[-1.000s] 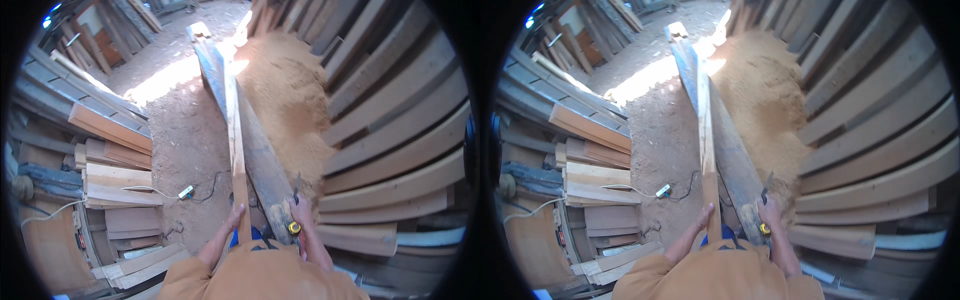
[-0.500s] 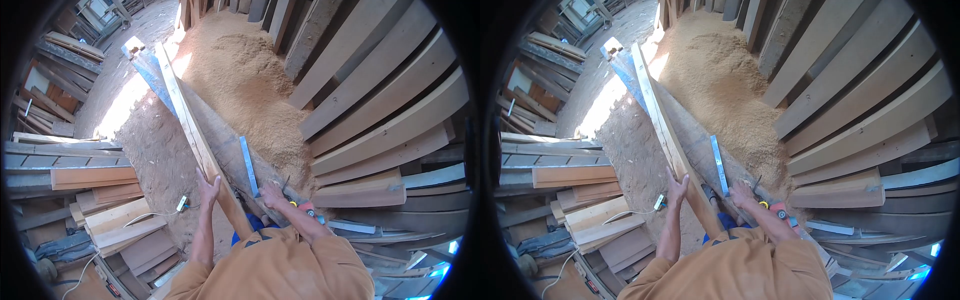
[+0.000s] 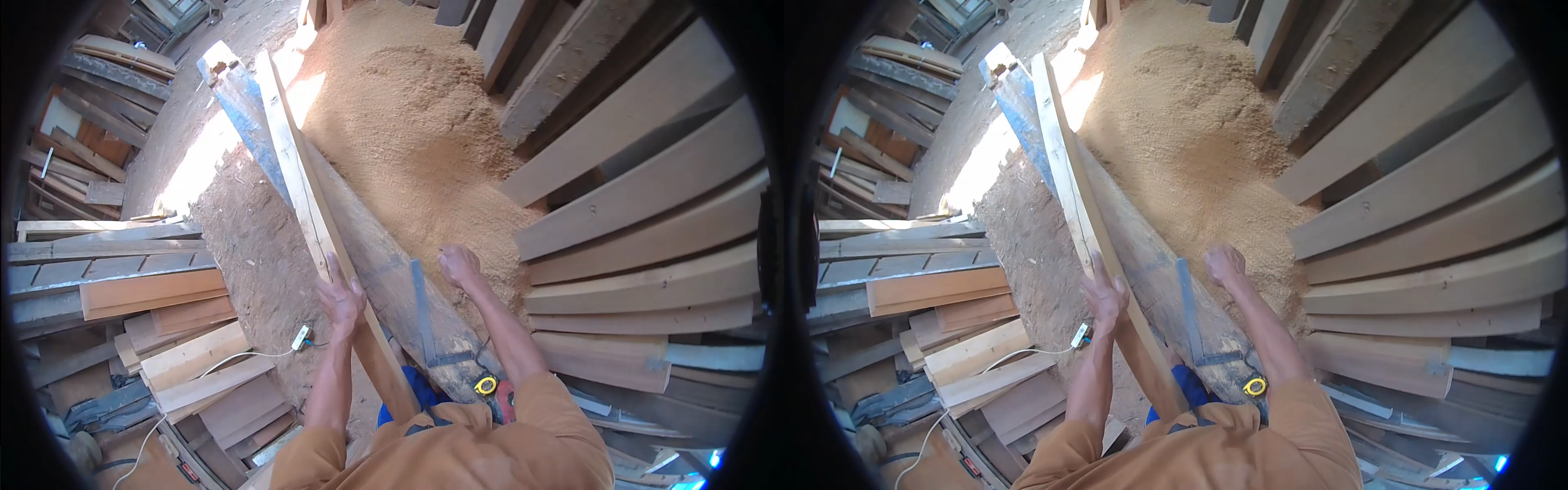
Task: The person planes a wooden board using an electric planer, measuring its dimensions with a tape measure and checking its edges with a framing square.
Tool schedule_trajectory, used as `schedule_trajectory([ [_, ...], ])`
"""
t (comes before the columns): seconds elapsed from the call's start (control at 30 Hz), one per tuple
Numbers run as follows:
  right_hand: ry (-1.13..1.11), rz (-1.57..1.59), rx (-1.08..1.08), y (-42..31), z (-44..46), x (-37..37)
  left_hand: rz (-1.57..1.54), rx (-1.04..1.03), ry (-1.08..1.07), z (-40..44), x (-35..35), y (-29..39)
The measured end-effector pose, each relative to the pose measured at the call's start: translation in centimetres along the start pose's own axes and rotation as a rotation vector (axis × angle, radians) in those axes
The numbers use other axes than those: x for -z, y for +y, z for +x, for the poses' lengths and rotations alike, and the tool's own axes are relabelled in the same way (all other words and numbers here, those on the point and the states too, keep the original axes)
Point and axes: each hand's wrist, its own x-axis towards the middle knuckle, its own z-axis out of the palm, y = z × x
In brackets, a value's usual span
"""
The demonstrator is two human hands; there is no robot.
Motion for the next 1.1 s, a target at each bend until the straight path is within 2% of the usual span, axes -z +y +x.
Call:
schedule_trajectory([
  [0.07,-0.067,-0.041,0.051,-1.3,5.3,-0.9,-0.009,-0.030,0.030,0.6,-0.1,0.2],
  [0.27,-0.028,-0.153,0.189,-5.4,16.1,-6.2,-0.102,-0.097,0.048,1.8,1.7,1.8],
  [0.33,-0.012,-0.172,0.194,-5.8,18.8,-8.7,-0.125,-0.022,-0.019,1.9,1.7,2.1],
  [0.47,0.125,-0.243,0.227,-5.9,20.8,-11.7,-0.088,0.012,-0.060,2.1,1.4,1.7],
  [0.57,0.140,-0.241,0.252,-2.8,22.7,-14.0,-0.094,-0.014,-0.037,2.2,1.1,1.4],
  [0.67,0.065,0.044,0.032,-2.3,22.4,-11.1,-0.147,0.003,-0.067,2.7,1.8,1.8],
  [0.77,0.081,0.345,0.062,0.4,21.7,-8.7,-0.149,-0.067,-0.012,3.1,1.7,1.7],
  [0.87,-0.130,0.962,-0.224,0.6,19.1,-5.2,-0.105,-0.023,-0.038,3.1,1.3,1.6],
  [0.97,-0.121,1.327,-0.256,-0.3,15.9,-2.2,-0.121,-0.019,-0.003,3.0,1.5,1.7],
  [1.07,-0.095,1.438,-0.165,0.3,14.3,-1.0,-0.124,-0.048,0.021,2.9,1.5,1.6],
  [1.1,-0.073,1.343,-0.135,1.2,14.3,-1.2,-0.119,-0.035,-0.002,2.8,1.7,1.6],
])
